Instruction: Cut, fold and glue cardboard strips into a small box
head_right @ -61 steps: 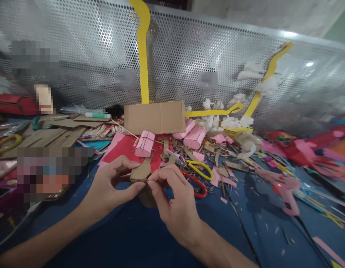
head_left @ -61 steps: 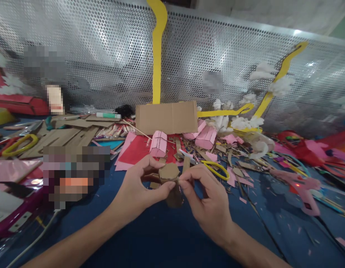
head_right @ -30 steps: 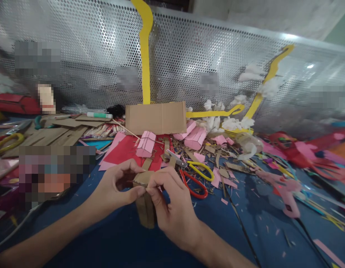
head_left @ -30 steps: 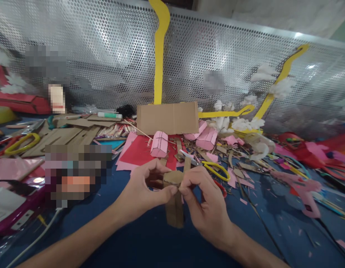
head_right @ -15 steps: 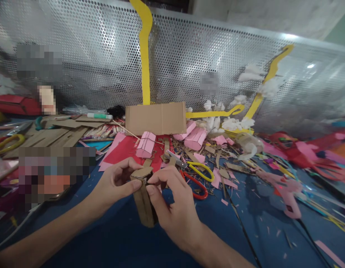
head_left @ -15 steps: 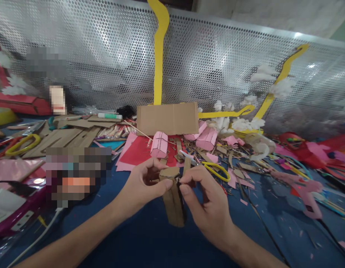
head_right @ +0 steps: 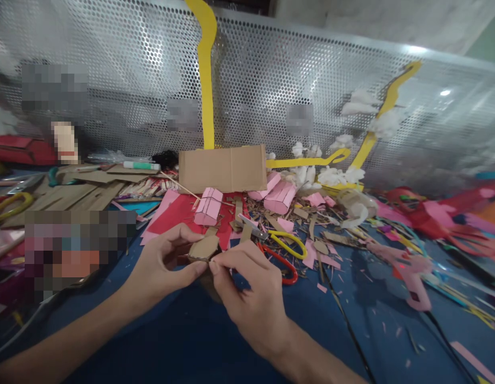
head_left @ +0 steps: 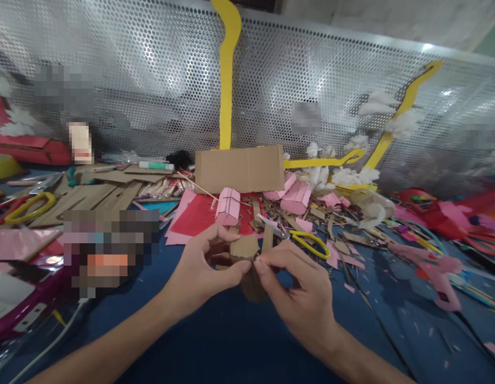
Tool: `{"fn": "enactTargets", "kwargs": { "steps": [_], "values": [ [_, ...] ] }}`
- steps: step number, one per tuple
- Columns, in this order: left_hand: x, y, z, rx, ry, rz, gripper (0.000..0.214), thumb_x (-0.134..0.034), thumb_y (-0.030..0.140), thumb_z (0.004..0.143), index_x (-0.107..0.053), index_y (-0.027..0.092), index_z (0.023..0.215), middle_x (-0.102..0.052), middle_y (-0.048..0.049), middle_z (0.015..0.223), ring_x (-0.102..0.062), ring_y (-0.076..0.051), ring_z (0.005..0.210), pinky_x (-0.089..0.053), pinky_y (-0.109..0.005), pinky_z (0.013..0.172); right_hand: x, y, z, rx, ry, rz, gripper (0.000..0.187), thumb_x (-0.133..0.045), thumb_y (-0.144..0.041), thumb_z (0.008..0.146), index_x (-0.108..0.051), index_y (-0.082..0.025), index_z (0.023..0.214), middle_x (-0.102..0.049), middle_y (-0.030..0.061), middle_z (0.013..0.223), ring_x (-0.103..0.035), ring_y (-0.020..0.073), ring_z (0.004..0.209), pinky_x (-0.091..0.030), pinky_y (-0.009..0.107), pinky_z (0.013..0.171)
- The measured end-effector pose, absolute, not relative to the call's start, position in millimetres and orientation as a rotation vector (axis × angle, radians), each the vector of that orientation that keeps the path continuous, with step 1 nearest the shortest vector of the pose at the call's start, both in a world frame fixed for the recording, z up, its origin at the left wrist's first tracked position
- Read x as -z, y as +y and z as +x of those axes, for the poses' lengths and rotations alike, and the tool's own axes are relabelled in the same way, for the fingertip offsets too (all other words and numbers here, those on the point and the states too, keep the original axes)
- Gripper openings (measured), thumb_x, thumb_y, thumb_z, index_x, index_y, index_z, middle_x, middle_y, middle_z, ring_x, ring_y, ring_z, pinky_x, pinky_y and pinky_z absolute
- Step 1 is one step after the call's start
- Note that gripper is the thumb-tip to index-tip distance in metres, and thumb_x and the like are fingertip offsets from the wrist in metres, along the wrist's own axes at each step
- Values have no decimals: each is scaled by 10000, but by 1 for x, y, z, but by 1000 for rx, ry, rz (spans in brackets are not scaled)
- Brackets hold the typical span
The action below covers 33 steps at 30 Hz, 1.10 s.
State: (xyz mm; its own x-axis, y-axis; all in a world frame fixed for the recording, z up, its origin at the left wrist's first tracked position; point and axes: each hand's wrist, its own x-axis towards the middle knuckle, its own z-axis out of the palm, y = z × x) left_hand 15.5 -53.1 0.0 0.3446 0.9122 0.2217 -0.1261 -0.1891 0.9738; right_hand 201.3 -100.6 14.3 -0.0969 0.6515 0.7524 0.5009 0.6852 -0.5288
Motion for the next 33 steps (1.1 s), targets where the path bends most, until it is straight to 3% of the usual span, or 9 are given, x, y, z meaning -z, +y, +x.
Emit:
{"fn": "enactTargets", "kwargs": {
  "steps": [15, 24, 27, 29, 33],
  "values": [
    [0, -49, 14, -1308, 835, 1305, 300, -867, 322, 766, -637, 195, 911, -747, -12, 882, -721, -167, 842, -574, -245, 736, -11, -98, 202, -127, -1644, -1056, 182, -616, -122, 932, -598, -214, 776, -593, -30, 692, -542, 121, 604, -440, 258, 583],
    [-1, -41, 10, -1276, 734, 1145, 404, -891, 377, 746, -666, 178, 1016, -752, -70, 1083, -709, -174, 864, -585, -266, 741, -12, -91, 210, -138, -1658, -1070, 259, -680, -194, 924, -553, -213, 700, -554, -39, 658, -516, 123, 591, -430, 262, 567],
    [-4, -43, 12, -1270, 748, 1162, 430, -890, 380, 743, -681, 181, 1061, -758, -89, 1121, -722, -201, 913, -597, -289, 775, -13, -91, 209, -153, -1670, -1094, 80, -661, -177, 939, -680, -215, 872, -647, -10, 761, -590, 147, 668, -487, 284, 626],
    [-5, -44, 12, -1254, 748, 1192, 427, -888, 370, 750, -695, 184, 1082, -766, -92, 1125, -727, -211, 953, -600, -296, 814, -13, -92, 209, -168, -1700, -1084, 104, -645, -171, 950, -719, -224, 998, -695, 13, 846, -632, 162, 726, -521, 298, 660],
    [-4, -46, 13, -1164, 741, 1270, 440, -878, 336, 767, -702, 200, 1146, -785, -86, 1087, -743, -223, 944, -618, -306, 781, -14, -96, 206, -209, -1773, -1027, 119, -646, -158, 933, -740, -223, 969, -728, 35, 896, -664, 169, 743, -557, 296, 663]
  ]
}}
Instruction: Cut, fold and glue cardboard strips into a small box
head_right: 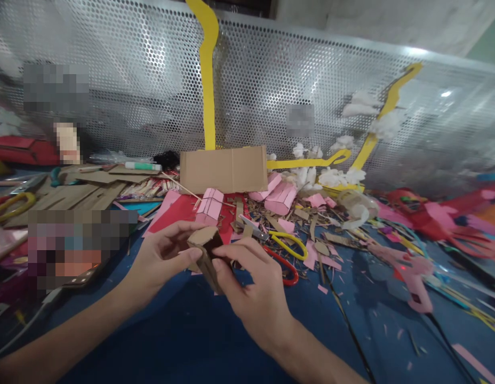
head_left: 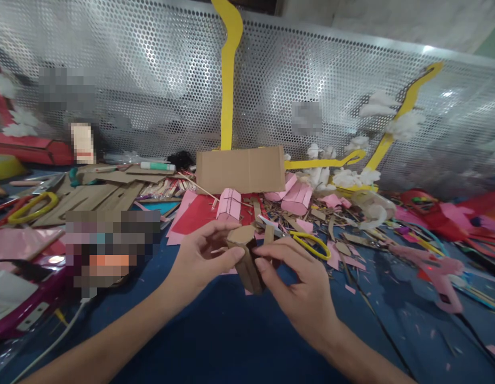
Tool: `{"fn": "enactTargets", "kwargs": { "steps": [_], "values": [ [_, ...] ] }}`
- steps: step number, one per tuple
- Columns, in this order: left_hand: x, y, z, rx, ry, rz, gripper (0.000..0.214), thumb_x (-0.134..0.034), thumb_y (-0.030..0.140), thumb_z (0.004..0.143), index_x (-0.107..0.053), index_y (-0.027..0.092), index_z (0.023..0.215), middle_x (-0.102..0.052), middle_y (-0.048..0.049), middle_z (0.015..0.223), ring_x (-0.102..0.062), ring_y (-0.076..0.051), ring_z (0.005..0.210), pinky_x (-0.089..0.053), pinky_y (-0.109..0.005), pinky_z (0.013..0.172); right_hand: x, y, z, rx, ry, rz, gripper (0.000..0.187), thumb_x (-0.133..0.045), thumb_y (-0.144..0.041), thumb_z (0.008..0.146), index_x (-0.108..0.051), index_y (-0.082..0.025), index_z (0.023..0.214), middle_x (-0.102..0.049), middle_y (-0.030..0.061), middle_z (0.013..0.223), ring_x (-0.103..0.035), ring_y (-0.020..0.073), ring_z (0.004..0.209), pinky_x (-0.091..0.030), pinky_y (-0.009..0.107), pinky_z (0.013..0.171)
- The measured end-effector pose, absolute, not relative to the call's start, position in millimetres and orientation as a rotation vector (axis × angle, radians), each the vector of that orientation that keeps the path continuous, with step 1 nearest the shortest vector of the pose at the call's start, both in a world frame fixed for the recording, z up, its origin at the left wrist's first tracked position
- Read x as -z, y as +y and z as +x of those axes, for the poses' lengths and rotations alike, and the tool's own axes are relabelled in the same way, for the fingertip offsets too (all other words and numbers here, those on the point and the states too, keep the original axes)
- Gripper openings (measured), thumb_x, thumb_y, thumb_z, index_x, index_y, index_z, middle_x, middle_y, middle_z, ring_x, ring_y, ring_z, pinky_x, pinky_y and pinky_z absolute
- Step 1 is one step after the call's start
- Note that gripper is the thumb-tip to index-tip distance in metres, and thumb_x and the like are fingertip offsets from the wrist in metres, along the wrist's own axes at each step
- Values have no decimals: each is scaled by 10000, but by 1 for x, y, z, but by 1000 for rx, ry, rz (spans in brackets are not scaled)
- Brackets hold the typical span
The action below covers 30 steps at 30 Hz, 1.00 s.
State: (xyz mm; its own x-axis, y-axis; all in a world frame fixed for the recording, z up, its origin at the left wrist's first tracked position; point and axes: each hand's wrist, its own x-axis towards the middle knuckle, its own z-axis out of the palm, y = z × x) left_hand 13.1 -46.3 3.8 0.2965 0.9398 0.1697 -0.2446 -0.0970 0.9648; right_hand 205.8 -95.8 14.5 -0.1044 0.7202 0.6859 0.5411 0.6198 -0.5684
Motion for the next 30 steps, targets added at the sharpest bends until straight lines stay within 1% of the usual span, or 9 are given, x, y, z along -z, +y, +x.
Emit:
{"fn": "enactTargets", "kwargs": {
  "steps": [5, 9, 12, 16, 19, 26, 30],
  "values": [
    [1, -49, 14, -1137, 712, 1391, 430, -863, 280, 788, -718, 216, 1187, -783, -84, 1128, -749, -230, 979, -618, -340, 868, -17, -99, 204, -259, -1783, -1011, 121, -650, -131, 923, -729, -212, 882, -697, 13, 813, -646, 147, 689, -541, 263, 628],
    [2, -50, 12, -1155, 719, 1480, 434, -855, 265, 800, -731, 243, 1216, -778, -68, 1166, -747, -226, 1007, -617, -343, 907, -19, -99, 205, -247, -1798, -1019, 151, -642, -107, 924, -714, -209, 839, -698, 3, 781, -654, 143, 703, -533, 255, 652],
    [1, -50, 11, -1177, 769, 1543, 428, -856, 258, 800, -744, 252, 1214, -782, -52, 1167, -751, -213, 991, -618, -342, 929, -20, -100, 207, -227, -1823, -1037, 165, -633, -103, 930, -709, -209, 828, -702, 4, 775, -655, 146, 701, -531, 259, 661],
    [-1, -52, 13, -1230, 816, 1570, 429, -865, 272, 787, -756, 245, 1201, -794, -51, 1143, -756, -227, 983, -636, -359, 919, -19, -99, 206, -217, -1813, -1050, 170, -619, -125, 939, -700, -213, 819, -693, 12, 772, -656, 160, 697, -531, 274, 650],
    [-2, -54, 15, -1244, 818, 1565, 414, -866, 276, 782, -762, 247, 1182, -801, -49, 1129, -766, -234, 960, -651, -370, 900, -17, -99, 203, -261, -1774, -1064, 181, -602, -130, 936, -688, -211, 799, -675, 10, 752, -638, 153, 657, -515, 270, 613],
    [-1, -58, 17, -1320, 838, 1631, 379, -853, 243, 794, -755, 261, 1160, -800, -17, 1105, -765, -205, 987, -636, -328, 948, -12, -98, 199, -347, -1641, -1047, 190, -611, -74, 852, -644, -203, 717, -626, -25, 666, -559, 125, 610, -456, 238, 579],
    [-1, -60, 19, -1351, 841, 1657, 386, -850, 252, 796, -747, 254, 1168, -801, -19, 1106, -766, -207, 980, -634, -337, 959, -9, -98, 198, -495, -1574, -1091, 170, -613, -148, 872, -654, -196, 713, -619, -16, 655, -542, 137, 607, -449, 257, 584]
  ]
}}
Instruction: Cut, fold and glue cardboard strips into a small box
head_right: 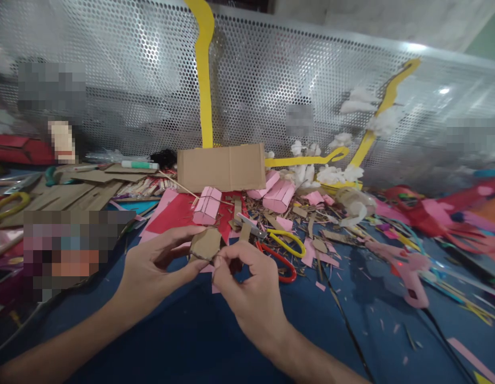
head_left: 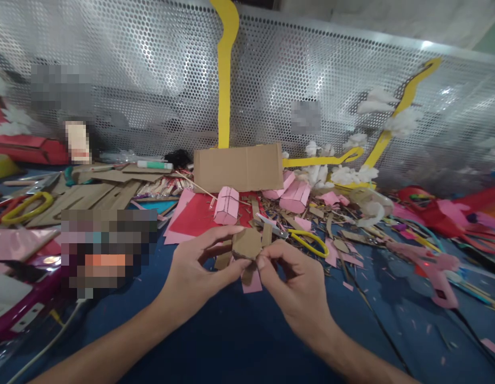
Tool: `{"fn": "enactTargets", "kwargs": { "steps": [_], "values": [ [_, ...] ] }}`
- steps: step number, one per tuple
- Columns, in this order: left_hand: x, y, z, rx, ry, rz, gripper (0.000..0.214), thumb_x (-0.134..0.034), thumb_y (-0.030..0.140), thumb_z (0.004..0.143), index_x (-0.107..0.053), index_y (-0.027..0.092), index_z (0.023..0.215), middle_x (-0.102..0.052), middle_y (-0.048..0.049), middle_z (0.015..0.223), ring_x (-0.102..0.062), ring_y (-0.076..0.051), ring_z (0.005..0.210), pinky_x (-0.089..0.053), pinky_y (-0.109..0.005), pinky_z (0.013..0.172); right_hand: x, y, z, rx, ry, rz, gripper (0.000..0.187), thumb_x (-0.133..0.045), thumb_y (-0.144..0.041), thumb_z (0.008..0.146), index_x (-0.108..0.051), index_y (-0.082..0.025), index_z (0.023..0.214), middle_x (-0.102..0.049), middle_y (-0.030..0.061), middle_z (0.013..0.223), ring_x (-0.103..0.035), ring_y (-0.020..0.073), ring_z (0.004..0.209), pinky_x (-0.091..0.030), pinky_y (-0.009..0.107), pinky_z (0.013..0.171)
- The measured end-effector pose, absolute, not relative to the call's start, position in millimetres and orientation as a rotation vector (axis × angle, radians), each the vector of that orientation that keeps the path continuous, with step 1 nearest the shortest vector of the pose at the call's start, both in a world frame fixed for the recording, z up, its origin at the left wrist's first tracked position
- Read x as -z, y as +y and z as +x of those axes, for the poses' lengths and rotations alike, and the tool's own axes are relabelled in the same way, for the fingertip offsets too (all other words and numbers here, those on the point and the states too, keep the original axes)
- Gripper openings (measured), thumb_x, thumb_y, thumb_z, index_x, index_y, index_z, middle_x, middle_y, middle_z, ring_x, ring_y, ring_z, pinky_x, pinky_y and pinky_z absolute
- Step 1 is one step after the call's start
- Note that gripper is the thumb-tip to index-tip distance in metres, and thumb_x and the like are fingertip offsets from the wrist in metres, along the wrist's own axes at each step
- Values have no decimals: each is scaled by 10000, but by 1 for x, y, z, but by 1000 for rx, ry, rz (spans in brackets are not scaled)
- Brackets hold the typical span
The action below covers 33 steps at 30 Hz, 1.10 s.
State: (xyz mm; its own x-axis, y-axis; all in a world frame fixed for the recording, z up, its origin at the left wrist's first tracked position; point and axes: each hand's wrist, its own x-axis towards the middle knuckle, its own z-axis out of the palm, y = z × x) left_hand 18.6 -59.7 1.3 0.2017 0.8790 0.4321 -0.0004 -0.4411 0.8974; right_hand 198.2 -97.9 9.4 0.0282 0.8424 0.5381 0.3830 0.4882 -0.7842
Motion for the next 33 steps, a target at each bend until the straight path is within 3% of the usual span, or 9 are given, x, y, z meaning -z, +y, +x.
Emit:
{"fn": "enactTargets", "kwargs": {
  "steps": [7, 14, 18, 22, 24, 28, 33],
  "values": [
    [2, -60, 17, -1442, 842, 1722, 397, -843, 204, 796, -744, 252, 1177, -798, -21, 1123, -760, -210, 999, -624, -359, 992, -7, -94, 197, -875, -1388, -1036, 182, -626, -274, 930, -672, -190, 775, -631, -9, 643, -558, 138, 575, -470, 253, 570],
    [5, -55, 12, -1466, 785, 1587, 433, -839, 167, 802, -716, 252, 1209, -769, -23, 1191, -760, -190, 1035, -649, -303, 936, -12, -89, 206, -883, -1293, -987, 274, -539, -313, 1015, -553, -212, 760, -492, -30, 708, -472, 130, 649, -410, 249, 612],
    [5, -51, 14, -1437, 734, 1528, 415, -834, 177, 813, -714, 240, 1206, -770, -35, 1183, -758, -202, 1064, -661, -303, 917, -14, -93, 210, -761, -1428, -1031, 329, -470, -295, 1050, -510, -218, 733, -466, -31, 701, -445, 135, 654, -390, 262, 615],
    [5, -50, 15, -1431, 695, 1535, 435, -840, 169, 804, -711, 235, 1214, -773, -51, 1198, -754, -218, 1094, -658, -324, 939, -16, -95, 208, -583, -1590, -1047, 106, -569, -237, 999, -645, -220, 927, -598, -19, 773, -538, 143, 694, -444, 266, 658],
    [5, -50, 15, -1432, 691, 1562, 432, -842, 168, 798, -716, 229, 1206, -775, -58, 1202, -757, -219, 1089, -654, -327, 947, -17, -95, 206, -509, -1649, -1031, 91, -600, -191, 966, -683, -219, 993, -661, -1, 833, -588, 150, 733, -472, 269, 686],
    [6, -51, 14, -1394, 712, 1645, 436, -837, 183, 805, -721, 254, 1219, -787, -38, 1180, -766, -188, 1045, -643, -289, 948, -19, -95, 205, -418, -1743, -1048, 155, -626, -135, 931, -688, -204, 808, -657, -7, 761, -584, 136, 681, -467, 251, 645],
    [7, -52, 12, -1369, 739, 1678, 421, -834, 208, 816, -729, 285, 1215, -796, -16, 1164, -768, -179, 1026, -640, -281, 940, -19, -97, 207, -351, -1792, -1074, 178, -619, -106, 931, -691, -195, 794, -671, 3, 766, -624, 136, 699, -485, 242, 666]
  ]
}}
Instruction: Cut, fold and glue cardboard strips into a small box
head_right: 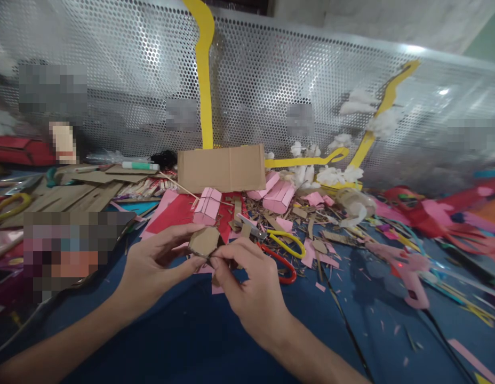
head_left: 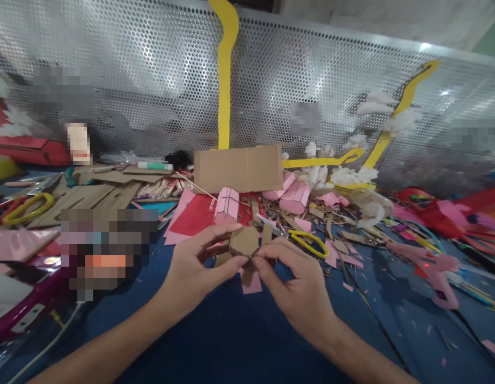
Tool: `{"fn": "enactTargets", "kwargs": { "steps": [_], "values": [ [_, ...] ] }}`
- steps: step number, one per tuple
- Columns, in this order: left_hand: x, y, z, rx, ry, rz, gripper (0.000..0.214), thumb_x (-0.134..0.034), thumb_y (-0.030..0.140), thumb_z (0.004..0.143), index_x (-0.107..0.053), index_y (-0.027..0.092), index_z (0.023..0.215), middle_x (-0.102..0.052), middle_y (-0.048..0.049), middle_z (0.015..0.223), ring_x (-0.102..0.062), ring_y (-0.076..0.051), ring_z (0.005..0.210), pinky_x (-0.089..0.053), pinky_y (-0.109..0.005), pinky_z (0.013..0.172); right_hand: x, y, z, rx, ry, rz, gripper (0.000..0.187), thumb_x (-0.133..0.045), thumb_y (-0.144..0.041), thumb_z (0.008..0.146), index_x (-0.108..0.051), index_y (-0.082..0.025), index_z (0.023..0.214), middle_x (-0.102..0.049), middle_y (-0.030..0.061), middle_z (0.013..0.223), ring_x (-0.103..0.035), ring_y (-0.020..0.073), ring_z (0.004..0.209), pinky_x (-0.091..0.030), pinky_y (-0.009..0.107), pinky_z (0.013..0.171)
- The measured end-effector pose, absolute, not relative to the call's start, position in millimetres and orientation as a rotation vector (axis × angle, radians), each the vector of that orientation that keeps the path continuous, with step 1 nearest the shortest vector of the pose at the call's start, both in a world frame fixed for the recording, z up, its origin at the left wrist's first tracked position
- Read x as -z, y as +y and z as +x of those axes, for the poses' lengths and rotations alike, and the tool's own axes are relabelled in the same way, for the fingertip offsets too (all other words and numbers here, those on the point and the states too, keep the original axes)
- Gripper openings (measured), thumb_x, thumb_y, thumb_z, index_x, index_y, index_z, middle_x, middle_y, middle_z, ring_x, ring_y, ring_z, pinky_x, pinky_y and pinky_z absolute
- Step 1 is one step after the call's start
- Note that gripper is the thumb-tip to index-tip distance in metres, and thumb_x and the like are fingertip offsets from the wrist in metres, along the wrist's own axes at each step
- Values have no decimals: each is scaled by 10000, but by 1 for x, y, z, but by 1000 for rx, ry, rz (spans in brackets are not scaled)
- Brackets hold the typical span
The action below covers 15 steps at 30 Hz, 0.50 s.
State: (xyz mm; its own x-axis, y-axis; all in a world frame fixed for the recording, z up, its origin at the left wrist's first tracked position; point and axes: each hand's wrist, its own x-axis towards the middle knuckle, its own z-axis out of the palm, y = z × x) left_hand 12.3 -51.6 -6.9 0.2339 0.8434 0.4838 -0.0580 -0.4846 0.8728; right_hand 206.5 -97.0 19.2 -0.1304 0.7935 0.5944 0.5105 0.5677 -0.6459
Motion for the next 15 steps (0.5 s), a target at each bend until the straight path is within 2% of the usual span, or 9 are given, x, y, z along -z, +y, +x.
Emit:
{"fn": "enactTargets", "kwargs": {
  "steps": [7, 12, 15],
  "values": [
    [6, -52, 13, -1344, 748, 1691, 414, -833, 207, 818, -741, 317, 1206, -800, 10, 1141, -768, -166, 1012, -641, -255, 922, -19, -97, 205, -317, -1795, -1071, 183, -606, -88, 909, -676, -192, 776, -658, 2, 757, -608, 129, 685, -473, 233, 650],
    [8, -53, 15, -1350, 767, 1664, 425, -848, 207, 797, -741, 294, 1198, -787, -11, 1166, -765, -201, 1029, -652, -329, 940, -16, -97, 202, -351, -1715, -1083, 179, -595, -66, 852, -638, -197, 737, -624, -18, 709, -557, 123, 643, -439, 237, 617],
    [7, -55, 17, -1359, 765, 1642, 415, -854, 208, 787, -739, 268, 1182, -791, -26, 1144, -767, -212, 1017, -658, -350, 931, -16, -97, 199, -413, -1661, -1110, 181, -592, -111, 868, -606, -202, 713, -591, -29, 664, -510, 122, 608, -410, 245, 588]
  ]
}}
